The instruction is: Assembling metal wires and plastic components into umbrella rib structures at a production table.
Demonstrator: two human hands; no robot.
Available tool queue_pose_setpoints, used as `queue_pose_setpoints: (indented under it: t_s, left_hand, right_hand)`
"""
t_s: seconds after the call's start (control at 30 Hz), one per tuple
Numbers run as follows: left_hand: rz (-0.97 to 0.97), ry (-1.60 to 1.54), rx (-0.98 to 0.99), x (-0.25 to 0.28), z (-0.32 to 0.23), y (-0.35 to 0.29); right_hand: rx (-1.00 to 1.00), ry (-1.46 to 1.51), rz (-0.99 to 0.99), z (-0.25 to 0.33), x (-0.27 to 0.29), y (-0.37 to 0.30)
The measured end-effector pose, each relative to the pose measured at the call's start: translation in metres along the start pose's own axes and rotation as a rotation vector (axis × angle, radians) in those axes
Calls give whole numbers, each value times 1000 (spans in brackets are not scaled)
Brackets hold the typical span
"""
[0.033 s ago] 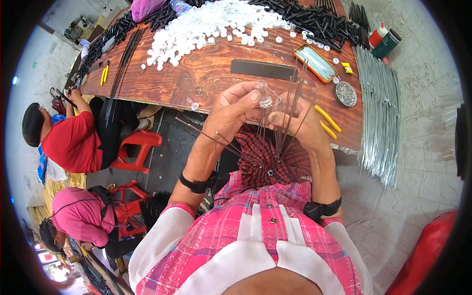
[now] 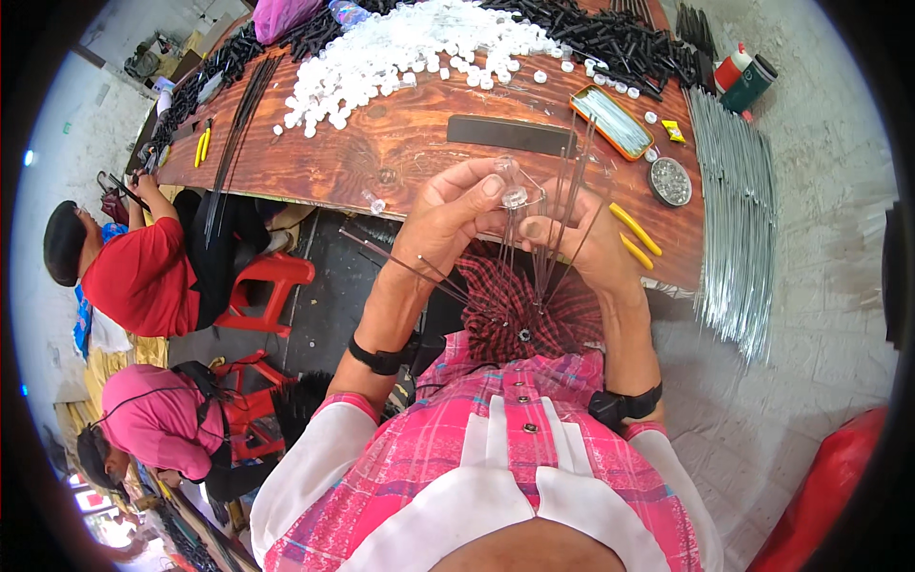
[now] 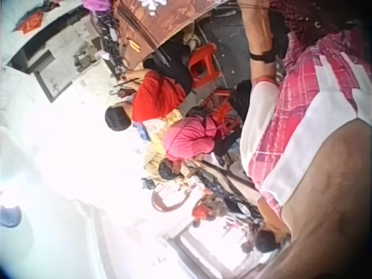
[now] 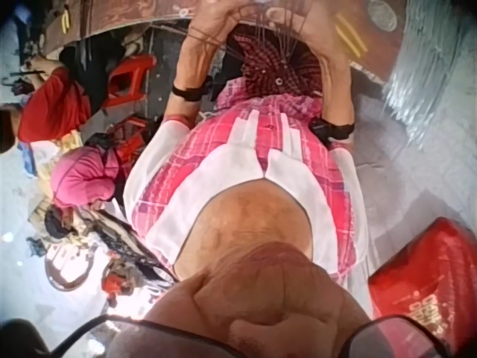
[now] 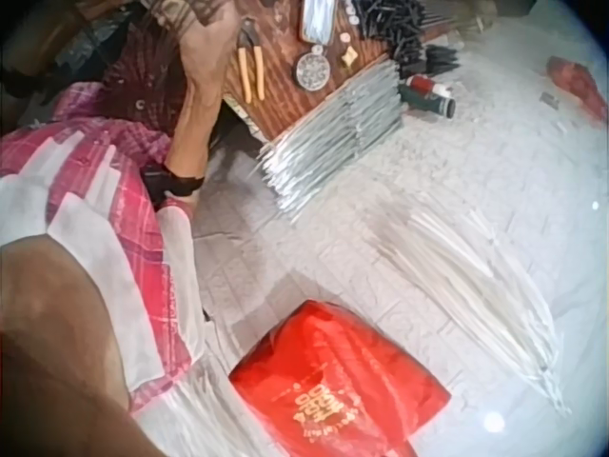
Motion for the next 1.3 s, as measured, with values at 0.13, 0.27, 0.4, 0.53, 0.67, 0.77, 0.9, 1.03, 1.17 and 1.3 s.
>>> queue_pose_setpoints:
  t_s: [0.13, 0.27, 0.4, 0.53, 0.67, 0.77, 0.9, 1.03, 1.17, 1.3]
  left_hand:
    - [36, -6, -12, -3, -2, -2]
    - [16, 48, -39, -8, -5, -4]
    - [-6, 111, -65, -5, -6, -4]
    - [-5, 180, -75, -3, -5, -5]
    - [12, 174, -53, -6, -6, -8]
    - [14, 191, -62, -4, -5, -4]
    - [3, 298, -99, -7, -11, 0]
    - [51, 342, -47, -19, -18, 2]
    - [1, 401, -2, -20, -15, -6]
    - [23, 494, -91, -38, -28, -24]
  right_hand:
    - [-23, 2, -6, -1, 0, 0]
    - [-24, 17, -21, -1, -1, -2]
    - [-9, 46, 3, 0, -4, -3]
    - [5, 12, 5, -2, -3, -4]
    - [21, 34, 28, -3, -4, -6]
    - [4, 12, 29, -4, -3, -4]
    - [16, 38, 31, -3, 1, 1]
    - [10, 92, -12, 12, 3, 1]
    - [25, 30, -3, -1, 7, -2]
    - [45, -43, 14, 14, -7, -16]
Point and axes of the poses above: each hand's wrist, its own y-axis towards the middle knuckle, its own x-axis out of the back of the hand, z = x × y, the point moved 6 cm from there along y, towards the middle knuckle, and after that the axes turned 4 degrees about -y, right-handed, at the moved point
